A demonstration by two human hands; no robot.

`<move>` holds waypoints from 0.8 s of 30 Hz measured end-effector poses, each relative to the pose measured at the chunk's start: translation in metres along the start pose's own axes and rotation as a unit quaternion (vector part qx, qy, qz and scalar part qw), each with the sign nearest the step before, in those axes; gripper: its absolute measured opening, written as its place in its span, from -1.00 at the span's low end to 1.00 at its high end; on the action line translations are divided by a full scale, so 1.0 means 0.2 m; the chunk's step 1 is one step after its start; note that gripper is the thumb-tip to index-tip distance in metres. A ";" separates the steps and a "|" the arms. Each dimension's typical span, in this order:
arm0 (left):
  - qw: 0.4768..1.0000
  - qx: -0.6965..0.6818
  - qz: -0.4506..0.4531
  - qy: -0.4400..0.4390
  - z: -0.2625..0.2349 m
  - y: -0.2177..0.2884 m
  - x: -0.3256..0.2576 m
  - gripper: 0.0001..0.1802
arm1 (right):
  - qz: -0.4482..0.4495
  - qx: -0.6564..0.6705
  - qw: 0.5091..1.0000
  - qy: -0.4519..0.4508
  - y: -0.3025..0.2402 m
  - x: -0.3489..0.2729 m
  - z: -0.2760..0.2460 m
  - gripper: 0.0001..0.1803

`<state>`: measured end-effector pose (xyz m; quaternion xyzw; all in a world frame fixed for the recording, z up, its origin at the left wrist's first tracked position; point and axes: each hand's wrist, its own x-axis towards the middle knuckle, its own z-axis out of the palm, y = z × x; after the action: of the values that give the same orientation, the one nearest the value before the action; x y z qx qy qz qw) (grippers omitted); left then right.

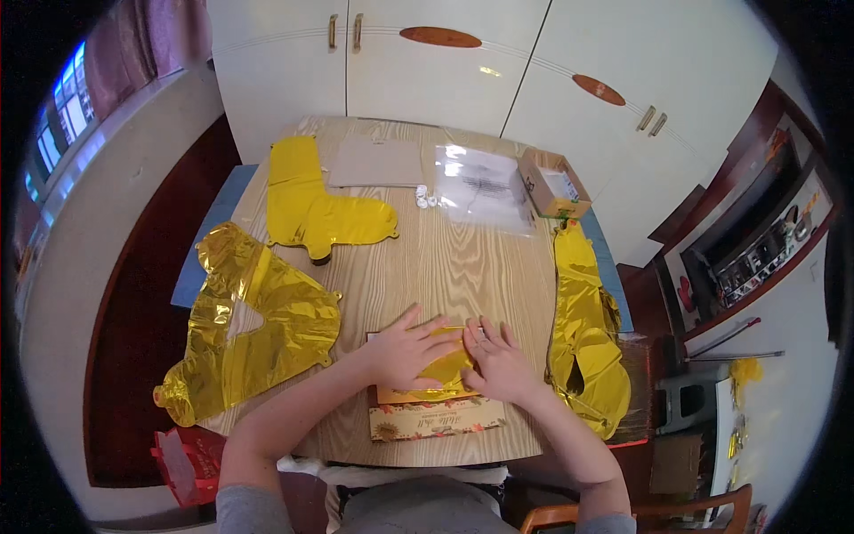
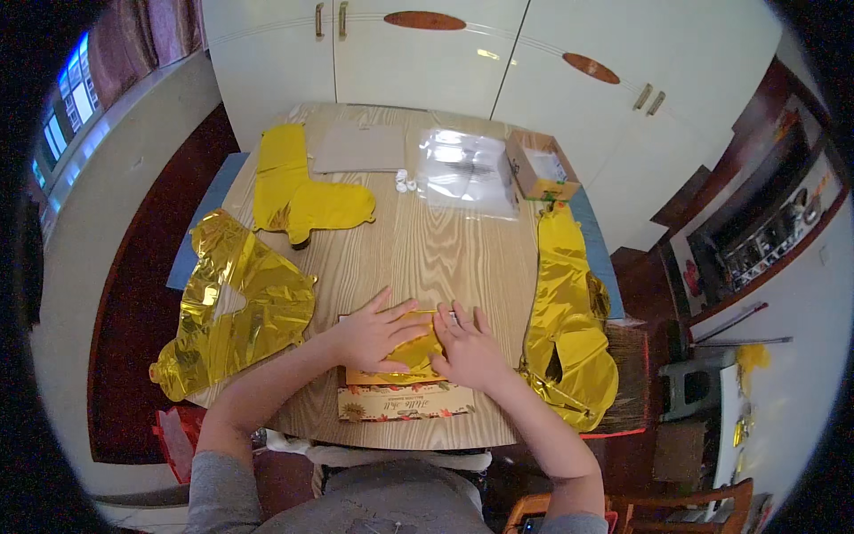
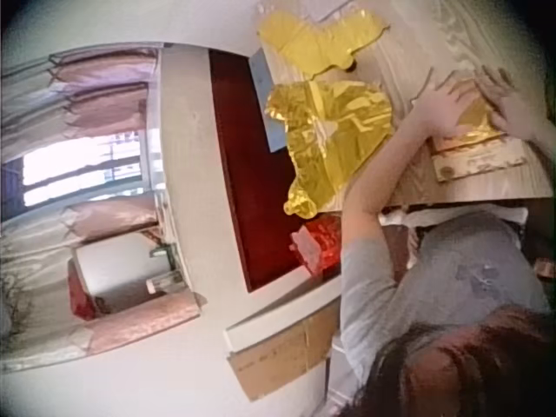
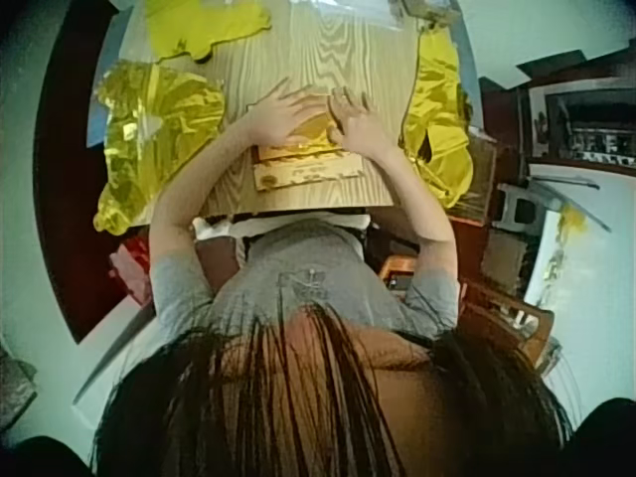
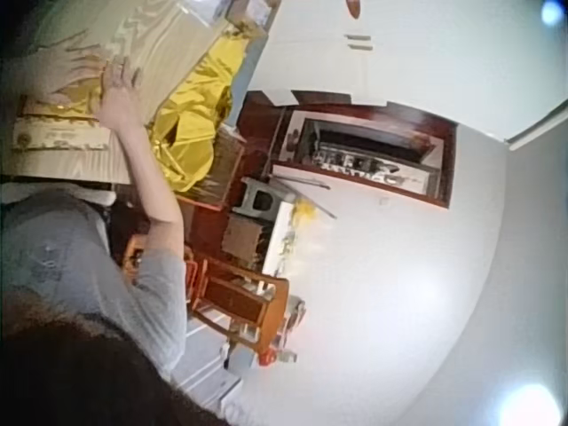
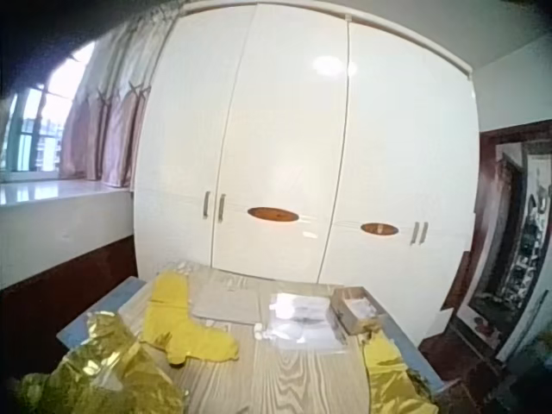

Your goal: Folding gold-colored foil sheets around cardboard templates at a workspace.

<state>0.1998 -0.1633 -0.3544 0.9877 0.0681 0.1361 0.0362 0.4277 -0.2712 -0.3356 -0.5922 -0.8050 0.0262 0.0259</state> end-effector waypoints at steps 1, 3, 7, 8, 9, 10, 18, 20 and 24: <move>1.000 -0.010 -0.016 -0.003 0.00 0.00 0.00 -0.21 | 0.008 -0.006 1.000 0.000 -0.02 0.00 0.00 -0.12; 1.000 -0.011 -0.018 -0.008 -0.01 0.00 0.01 -0.12 | 0.024 -0.016 1.000 0.001 -0.06 0.00 0.00 0.01; 1.000 -0.002 -0.022 -0.003 -0.02 0.00 0.01 -0.05 | 0.062 -0.032 0.997 -0.014 -0.12 0.00 0.01 0.10; 1.000 -0.004 -0.023 -0.005 -0.02 0.00 0.01 -0.04 | 0.069 -0.021 0.997 -0.020 -0.12 0.00 0.03 0.12; 1.000 -0.007 -0.023 -0.005 -0.03 0.01 0.01 -0.02 | 0.077 -0.012 0.997 -0.025 -0.12 0.00 0.03 0.14; 1.000 -0.009 -0.023 -0.006 -0.03 0.01 0.01 -0.01 | 0.080 -0.016 0.996 -0.045 -0.12 0.00 0.03 0.16; 0.999 0.012 -0.023 -0.022 -0.06 0.03 0.02 0.00 | 0.068 -0.042 0.989 -0.123 -0.09 0.01 -0.02 0.25; 0.999 0.014 -0.030 -0.034 -0.07 0.03 0.01 -0.02 | 0.068 -0.042 0.989 -0.125 -0.09 0.01 -0.02 0.25; 0.997 0.019 -0.047 -0.051 -0.08 0.04 -0.02 -0.03 | 0.068 -0.035 0.989 -0.127 -0.08 0.01 -0.02 0.26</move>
<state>0.1924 -0.1700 -0.3403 0.9896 0.1150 0.0819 0.0275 0.4113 -0.2749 -0.3312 -0.6383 -0.7597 0.0749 -0.0996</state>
